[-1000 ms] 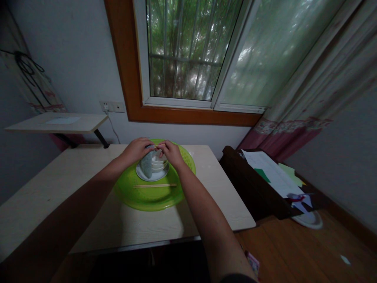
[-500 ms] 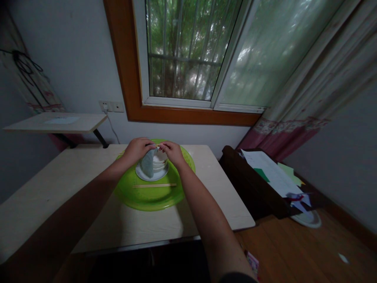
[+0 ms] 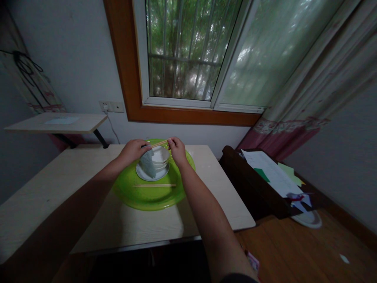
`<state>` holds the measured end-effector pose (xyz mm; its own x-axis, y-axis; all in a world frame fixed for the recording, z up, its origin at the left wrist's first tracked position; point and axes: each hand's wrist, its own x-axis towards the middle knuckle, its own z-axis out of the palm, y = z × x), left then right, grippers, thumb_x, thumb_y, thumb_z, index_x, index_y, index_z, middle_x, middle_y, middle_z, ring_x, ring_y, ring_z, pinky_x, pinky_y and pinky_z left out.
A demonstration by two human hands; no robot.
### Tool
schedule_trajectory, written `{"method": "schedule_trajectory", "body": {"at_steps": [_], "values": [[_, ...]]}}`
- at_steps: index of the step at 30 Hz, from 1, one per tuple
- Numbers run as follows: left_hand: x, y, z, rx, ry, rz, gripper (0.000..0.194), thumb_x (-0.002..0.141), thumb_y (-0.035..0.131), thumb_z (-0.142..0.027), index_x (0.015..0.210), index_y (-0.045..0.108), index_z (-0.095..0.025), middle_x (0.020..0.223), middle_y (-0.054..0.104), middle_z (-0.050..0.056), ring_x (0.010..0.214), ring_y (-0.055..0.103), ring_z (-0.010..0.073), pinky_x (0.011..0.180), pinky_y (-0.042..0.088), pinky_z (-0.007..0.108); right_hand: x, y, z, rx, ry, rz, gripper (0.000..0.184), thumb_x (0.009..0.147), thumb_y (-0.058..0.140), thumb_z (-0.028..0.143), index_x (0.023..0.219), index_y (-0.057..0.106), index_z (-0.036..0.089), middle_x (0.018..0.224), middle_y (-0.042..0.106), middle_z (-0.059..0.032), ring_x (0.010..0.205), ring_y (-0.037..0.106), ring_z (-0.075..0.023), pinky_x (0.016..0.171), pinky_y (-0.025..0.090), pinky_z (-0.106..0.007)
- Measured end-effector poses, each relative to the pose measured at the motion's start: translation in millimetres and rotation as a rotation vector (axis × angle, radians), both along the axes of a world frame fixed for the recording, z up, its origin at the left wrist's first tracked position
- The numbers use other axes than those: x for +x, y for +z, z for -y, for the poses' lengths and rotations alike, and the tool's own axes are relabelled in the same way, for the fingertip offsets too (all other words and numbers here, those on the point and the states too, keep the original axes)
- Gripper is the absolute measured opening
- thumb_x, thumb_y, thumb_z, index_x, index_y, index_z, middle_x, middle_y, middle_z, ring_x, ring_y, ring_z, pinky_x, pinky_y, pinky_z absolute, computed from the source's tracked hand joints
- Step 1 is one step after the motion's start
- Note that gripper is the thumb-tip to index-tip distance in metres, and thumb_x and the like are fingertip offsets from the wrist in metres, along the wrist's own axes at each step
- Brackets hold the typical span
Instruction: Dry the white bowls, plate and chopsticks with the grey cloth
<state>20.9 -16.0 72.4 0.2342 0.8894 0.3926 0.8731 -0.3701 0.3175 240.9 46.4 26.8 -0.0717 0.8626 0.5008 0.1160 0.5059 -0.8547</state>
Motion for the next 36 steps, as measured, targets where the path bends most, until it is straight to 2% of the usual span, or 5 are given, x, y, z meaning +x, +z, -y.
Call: {"method": "schedule_trajectory", "body": {"at_steps": [4, 8, 19, 26, 36], "values": [[-21.2, -4.0, -1.5, -0.051, 0.001, -0.014, 0.029, 0.094, 0.056, -0.037, 0.104, 0.078, -0.021, 0.109, 0.078, 0.008, 0.102, 0.07, 0.0233, 0.091, 0.05, 0.032, -0.4, -1.8, -2.4, -0.019, 0.01, -0.019, 0.04, 0.089, 0.055, 0.062, 0.084, 0.059, 0.022, 0.069, 0.056, 0.0024, 0.064, 0.054, -0.014, 0.063, 0.045, -0.026], [-26.4, -5.8, -2.5, -0.045, 0.002, -0.003, 0.031, 0.094, 0.056, -0.036, 0.106, 0.078, -0.018, 0.11, 0.077, 0.01, 0.103, 0.069, 0.0242, 0.093, 0.05, 0.033, -1.2, 0.9, -0.2, -0.042, 0.03, -0.048, 0.045, 0.084, 0.058, 0.068, 0.083, 0.061, 0.023, 0.07, 0.057, 0.0025, 0.063, 0.053, -0.0135, 0.062, 0.044, -0.025], [20.6, 2.2, -4.8, 0.072, -0.034, 0.043, 0.026, 0.095, 0.058, -0.035, 0.101, 0.078, -0.019, 0.107, 0.077, 0.01, 0.101, 0.068, 0.0233, 0.091, 0.048, 0.032, -11.5, 12.3, 19.4, -0.04, 0.199, 0.054, 0.039, 0.082, 0.068, 0.06, 0.081, 0.074, 0.022, 0.071, 0.069, -0.0001, 0.06, 0.056, -0.0134, 0.061, 0.045, -0.026], [29.5, 7.4, -4.4, 0.099, -0.009, 0.024, 0.027, 0.096, 0.058, -0.037, 0.099, 0.077, -0.018, 0.104, 0.076, 0.01, 0.099, 0.067, 0.0233, 0.089, 0.048, 0.032, -6.2, 11.2, 11.6, -0.027, 0.125, -0.07, 0.036, 0.08, 0.071, 0.057, 0.081, 0.074, 0.021, 0.075, 0.069, -0.0003, 0.06, 0.055, -0.0129, 0.06, 0.045, -0.027], [-13.5, -5.2, -1.6, 0.005, -0.02, 0.031, 0.028, 0.095, 0.057, -0.034, 0.104, 0.077, -0.017, 0.108, 0.077, 0.01, 0.103, 0.068, 0.0246, 0.093, 0.049, 0.034, 9.6, 6.5, -8.8, -0.077, -0.083, -0.431, 0.041, 0.077, 0.071, 0.061, 0.082, 0.066, 0.02, 0.072, 0.065, 0.0014, 0.055, 0.052, -0.0102, 0.053, 0.039, -0.024]]}}
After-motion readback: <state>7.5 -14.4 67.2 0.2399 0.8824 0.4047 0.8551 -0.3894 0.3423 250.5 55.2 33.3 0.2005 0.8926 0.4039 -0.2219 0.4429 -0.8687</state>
